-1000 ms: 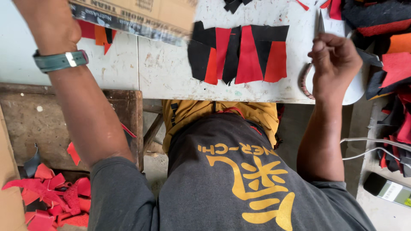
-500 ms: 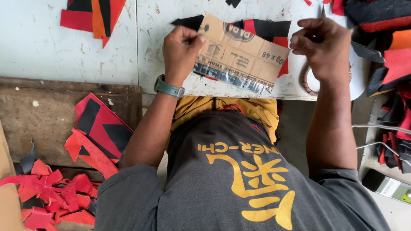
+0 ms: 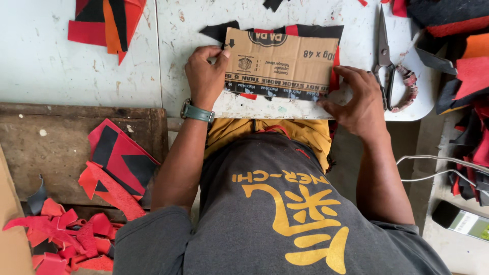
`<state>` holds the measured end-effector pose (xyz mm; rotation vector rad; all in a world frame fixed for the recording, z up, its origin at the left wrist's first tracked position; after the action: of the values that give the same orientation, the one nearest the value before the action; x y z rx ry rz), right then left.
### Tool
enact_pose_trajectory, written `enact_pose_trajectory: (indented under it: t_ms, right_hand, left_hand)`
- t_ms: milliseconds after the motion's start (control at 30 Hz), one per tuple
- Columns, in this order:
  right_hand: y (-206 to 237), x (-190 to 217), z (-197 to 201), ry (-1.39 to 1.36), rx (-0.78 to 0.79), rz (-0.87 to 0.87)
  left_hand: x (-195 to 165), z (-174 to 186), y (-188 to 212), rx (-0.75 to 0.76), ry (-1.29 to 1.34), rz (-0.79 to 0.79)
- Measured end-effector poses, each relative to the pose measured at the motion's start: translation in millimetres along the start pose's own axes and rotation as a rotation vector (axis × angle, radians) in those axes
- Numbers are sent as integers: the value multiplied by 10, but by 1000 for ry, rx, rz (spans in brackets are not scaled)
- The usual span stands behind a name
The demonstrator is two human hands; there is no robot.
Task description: The person aligns red, black, and orange foam pieces on a white table using a cardboard template, then trims the edges with shears. The person repeats this process for multiple pieces, stacking the finished cut pieces on the table.
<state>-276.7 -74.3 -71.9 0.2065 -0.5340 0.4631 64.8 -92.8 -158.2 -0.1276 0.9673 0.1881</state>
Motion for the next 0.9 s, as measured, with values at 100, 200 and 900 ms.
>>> enact_pose_trajectory:
  t_ms: [100,200,900]
  right_hand:
    - [10,-189,-41,-108,38,-88]
    - [-2,-163,-34,-43,3,-36]
    - [-61,-193,-119,21,43,12]
  left_hand:
    - [-54,-8,-6,100,-21,-86]
    - [-78,-19,7,212,-19,-152]
    - [-121,-17,-196,322,-189,-337]
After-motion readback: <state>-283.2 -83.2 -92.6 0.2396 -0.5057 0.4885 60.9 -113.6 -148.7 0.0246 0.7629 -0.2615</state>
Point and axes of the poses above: each hand's wrist, its own y-axis away from the middle knuckle, its own z-axis out of the back of the hand, x = y × z, the point moved 10 cm from there along -y, towards the middle knuckle, and after that the axes turned 12 degrees about x, right-handed, at the moved point
